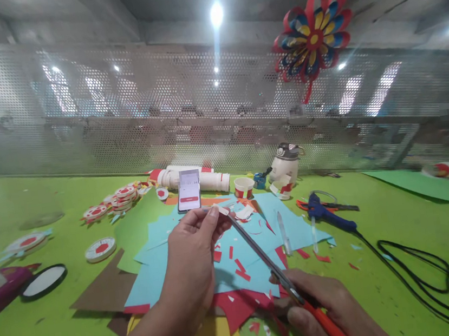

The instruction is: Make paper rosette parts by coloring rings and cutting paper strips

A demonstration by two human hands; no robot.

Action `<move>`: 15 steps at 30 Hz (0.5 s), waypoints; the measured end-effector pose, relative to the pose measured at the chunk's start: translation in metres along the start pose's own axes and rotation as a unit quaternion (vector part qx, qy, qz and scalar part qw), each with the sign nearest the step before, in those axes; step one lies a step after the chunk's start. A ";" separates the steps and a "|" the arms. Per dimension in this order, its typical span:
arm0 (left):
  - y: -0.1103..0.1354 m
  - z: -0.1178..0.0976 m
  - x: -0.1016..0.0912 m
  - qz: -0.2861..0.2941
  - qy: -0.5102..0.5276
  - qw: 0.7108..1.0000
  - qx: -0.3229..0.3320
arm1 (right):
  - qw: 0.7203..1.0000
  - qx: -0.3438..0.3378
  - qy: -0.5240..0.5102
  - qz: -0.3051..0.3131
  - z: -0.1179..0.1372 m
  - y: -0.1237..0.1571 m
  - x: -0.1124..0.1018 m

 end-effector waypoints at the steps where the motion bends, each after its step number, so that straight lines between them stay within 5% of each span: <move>1: 0.000 0.000 0.000 -0.001 0.000 1.000 0.000 | 1.000 -0.002 -0.002 -0.001 0.000 0.000 0.000; 15: -0.001 0.000 -0.001 0.003 -0.008 1.000 -0.003 | 1.000 -0.005 0.004 -0.004 0.001 0.000 0.001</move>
Point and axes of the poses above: each hand's wrist, its own y-axis away from the middle knuckle, its own x-axis out of the palm, z = x × y, the point moved 1 cm from there along -y, towards the middle knuckle, and after that the axes turned 2 degrees about -x, right-handed, at the moved point
